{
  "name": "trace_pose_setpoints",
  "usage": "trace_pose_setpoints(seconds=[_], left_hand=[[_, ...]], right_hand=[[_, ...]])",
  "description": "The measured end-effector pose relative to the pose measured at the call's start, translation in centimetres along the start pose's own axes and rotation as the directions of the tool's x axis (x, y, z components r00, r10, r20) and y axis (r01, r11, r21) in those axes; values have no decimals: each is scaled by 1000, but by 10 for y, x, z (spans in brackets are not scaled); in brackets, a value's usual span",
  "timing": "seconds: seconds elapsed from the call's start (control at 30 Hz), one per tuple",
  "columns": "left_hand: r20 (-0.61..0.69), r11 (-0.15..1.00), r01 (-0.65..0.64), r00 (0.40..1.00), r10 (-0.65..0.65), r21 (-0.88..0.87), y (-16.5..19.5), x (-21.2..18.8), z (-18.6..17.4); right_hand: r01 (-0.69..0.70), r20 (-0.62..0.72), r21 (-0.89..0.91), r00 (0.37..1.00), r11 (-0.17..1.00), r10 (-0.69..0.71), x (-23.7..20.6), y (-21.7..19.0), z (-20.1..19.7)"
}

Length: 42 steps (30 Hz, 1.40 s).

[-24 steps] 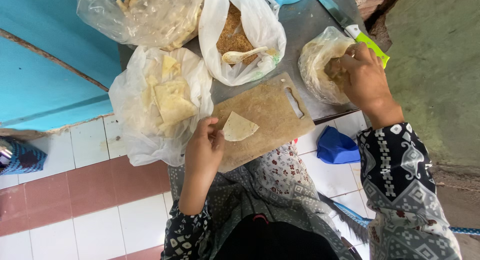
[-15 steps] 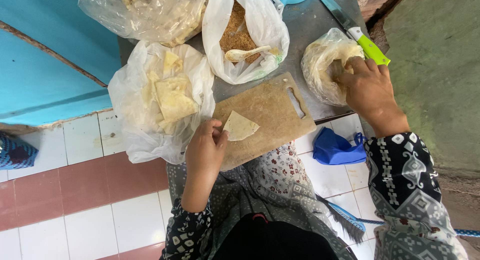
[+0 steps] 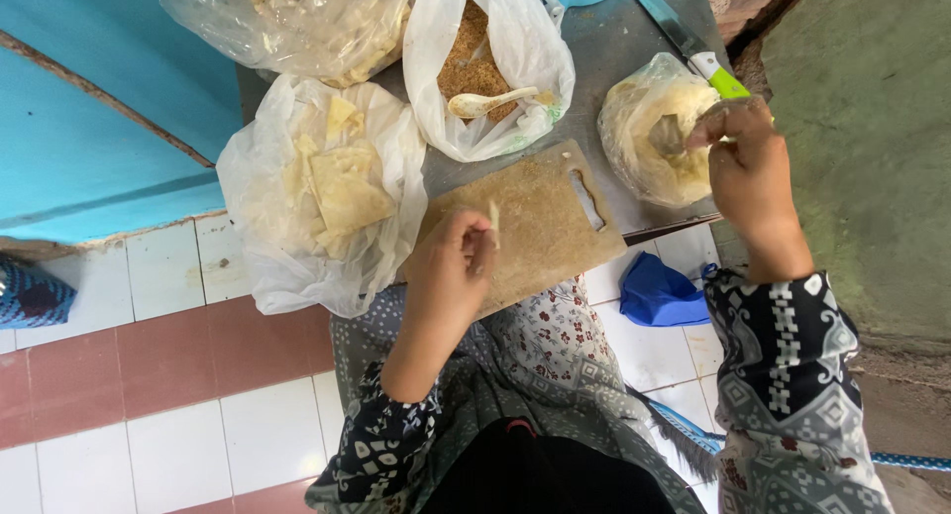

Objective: The person sits on the floor and wraps filled pastry parcels. They take a triangular dough wrapper, spoon brown filling from a plastic bag onto it, pinch the wrapper closed by hand, and place the finished parcel into a plastic bag with other wrapped pieces.

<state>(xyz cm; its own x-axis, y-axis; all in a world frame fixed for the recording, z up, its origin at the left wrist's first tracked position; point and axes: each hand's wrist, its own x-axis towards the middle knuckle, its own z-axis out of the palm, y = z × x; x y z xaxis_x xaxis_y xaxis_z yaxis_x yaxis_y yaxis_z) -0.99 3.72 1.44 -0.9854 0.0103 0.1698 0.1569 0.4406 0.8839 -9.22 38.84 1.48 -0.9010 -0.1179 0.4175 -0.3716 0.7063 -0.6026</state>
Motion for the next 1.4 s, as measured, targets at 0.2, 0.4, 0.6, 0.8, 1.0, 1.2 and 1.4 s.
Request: trace_pose_setpoints(seconds=[0.2,0.4,0.6,0.8,1.0,1.2,1.4], left_hand=[[88,926,193,981,-174,-324,-15,-2,5],[-48,966,252,966,-254,-50,-38,-10,-4],[-102,989,144,985,-142,12,-45,-15,-8],[-129,984,131,985,-114,124,-53,-19,-12],[-146,972,123,985,-95,201,-51,-18,-14],[-131,939,123,988,-84,320,-43,-20,-15],[-132,946,128,987,-92,299,-41,-19,-19]], right_hand=[[-159,295,518,956,840,-1,-22,-88,47],[-69,375,432,921,899,-110,-23,-142,120],[142,361,210,908,967,-211,-24,-145,141],[460,461,-330,840,824,-285,-36,-150,137],[542,475,-588,832,600,-287,-31,-152,112],[557,598,-435,766,707,-236,-23,-157,119],[449,275,-332,887,829,-371,2,-136,111]])
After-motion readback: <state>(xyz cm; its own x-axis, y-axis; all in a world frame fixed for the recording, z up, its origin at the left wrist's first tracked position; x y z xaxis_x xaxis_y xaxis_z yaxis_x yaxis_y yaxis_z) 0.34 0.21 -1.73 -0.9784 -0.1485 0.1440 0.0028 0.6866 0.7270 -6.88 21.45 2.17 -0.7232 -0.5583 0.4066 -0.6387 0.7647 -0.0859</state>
